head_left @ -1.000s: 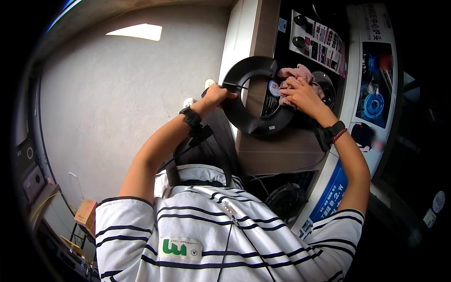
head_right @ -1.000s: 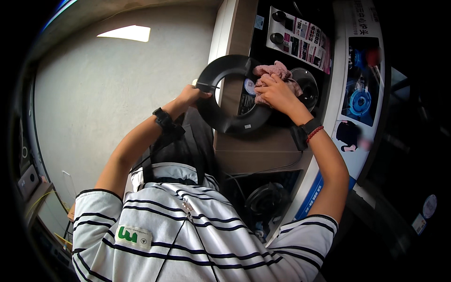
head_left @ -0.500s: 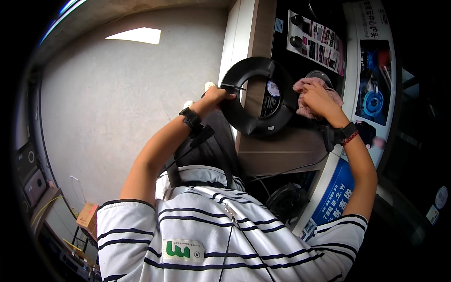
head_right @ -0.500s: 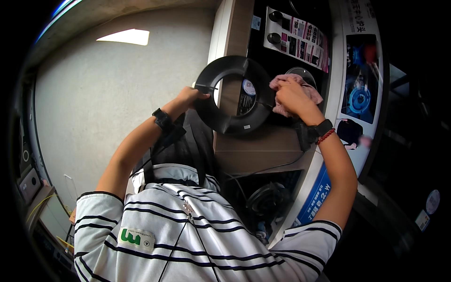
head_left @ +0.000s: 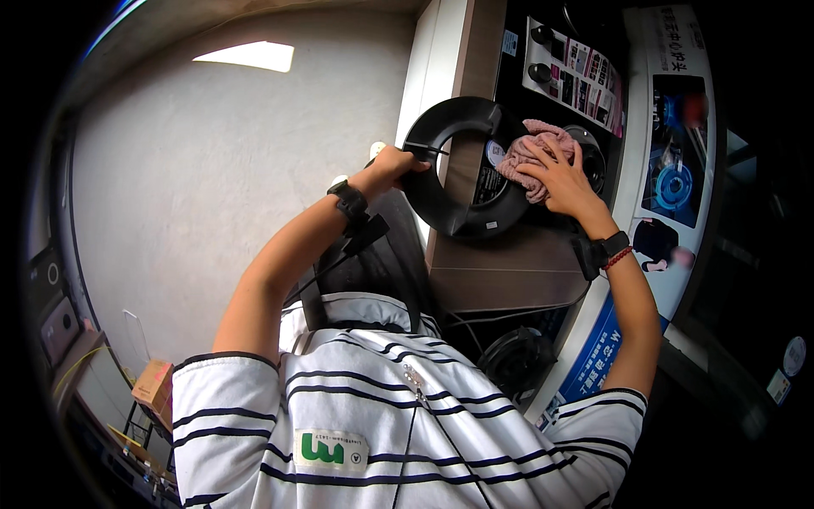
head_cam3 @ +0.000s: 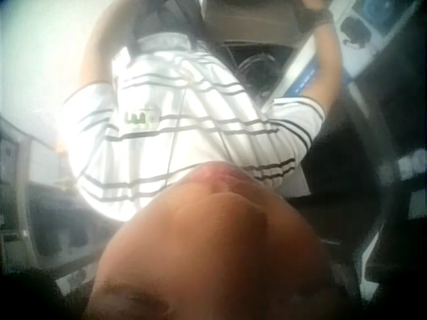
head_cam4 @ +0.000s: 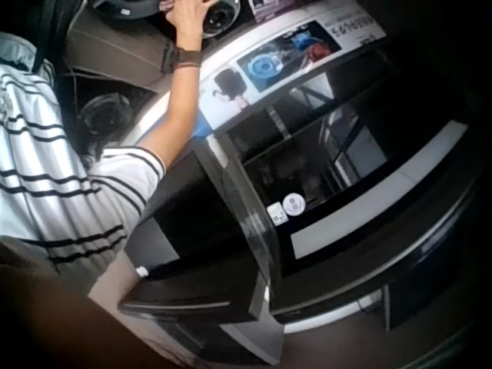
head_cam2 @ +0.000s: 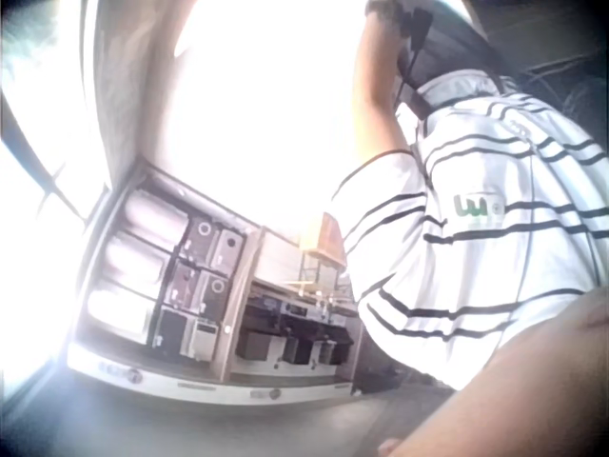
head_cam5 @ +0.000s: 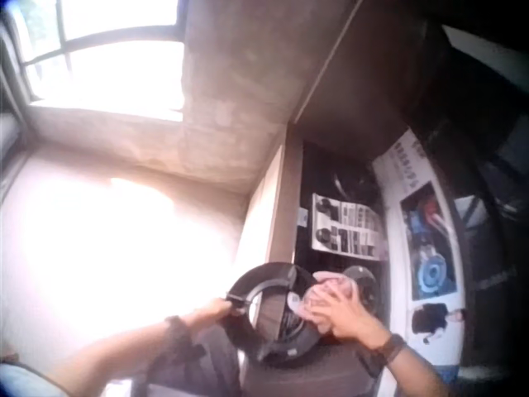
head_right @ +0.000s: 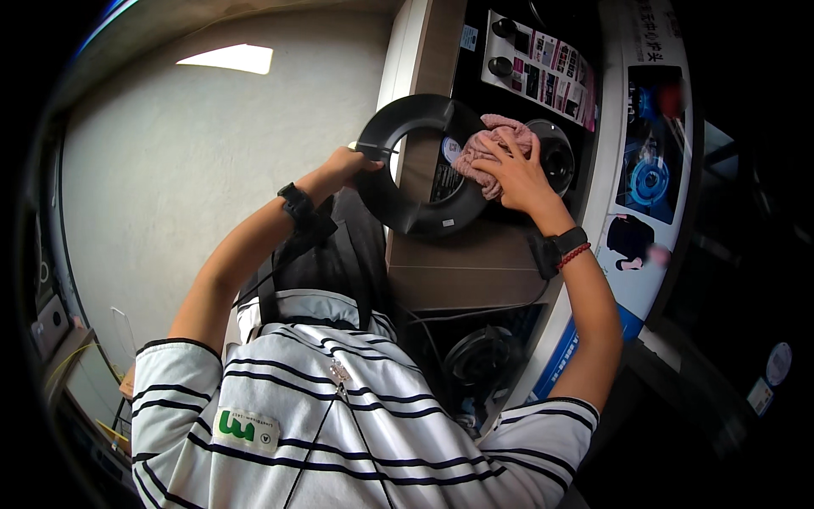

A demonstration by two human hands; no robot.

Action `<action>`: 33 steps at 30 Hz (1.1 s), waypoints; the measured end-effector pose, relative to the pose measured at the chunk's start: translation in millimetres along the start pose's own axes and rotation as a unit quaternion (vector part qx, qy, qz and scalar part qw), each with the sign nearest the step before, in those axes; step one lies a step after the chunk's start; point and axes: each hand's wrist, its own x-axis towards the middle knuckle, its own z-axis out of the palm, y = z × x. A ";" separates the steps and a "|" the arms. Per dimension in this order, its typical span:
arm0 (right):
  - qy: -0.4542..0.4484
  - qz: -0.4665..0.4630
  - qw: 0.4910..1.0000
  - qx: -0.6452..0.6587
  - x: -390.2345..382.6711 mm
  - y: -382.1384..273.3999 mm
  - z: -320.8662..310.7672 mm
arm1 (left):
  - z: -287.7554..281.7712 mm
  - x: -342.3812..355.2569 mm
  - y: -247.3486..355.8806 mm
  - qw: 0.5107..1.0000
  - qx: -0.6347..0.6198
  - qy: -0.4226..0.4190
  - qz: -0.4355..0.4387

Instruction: The person wipes a wooden shelf with a cloth, then picks up a stove burner cap, wipes it, and wipes the surrounding stovetop surface.

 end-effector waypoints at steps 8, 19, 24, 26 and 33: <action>0.069 0.044 0.988 0.131 -10.6 9.3 39.3 | 3.1 -2.0 -0.6 1.000 -0.017 -0.005 0.001; 0.025 -0.057 0.997 -0.050 29.9 11.7 11.6 | 2.4 1.2 -4.4 1.000 -0.028 0.005 -0.006; 0.055 -0.080 0.994 -0.055 39.2 1.7 18.9 | 1.9 6.1 -5.2 1.000 -0.006 0.009 -0.016; 0.029 -0.096 0.993 -0.057 41.9 2.5 13.5 | 2.4 2.6 -4.0 1.000 -0.023 0.008 0.004; -0.059 -0.013 0.994 -0.091 39.4 14.1 13.8 | 0.9 9.9 -7.8 0.999 -0.021 0.015 0.020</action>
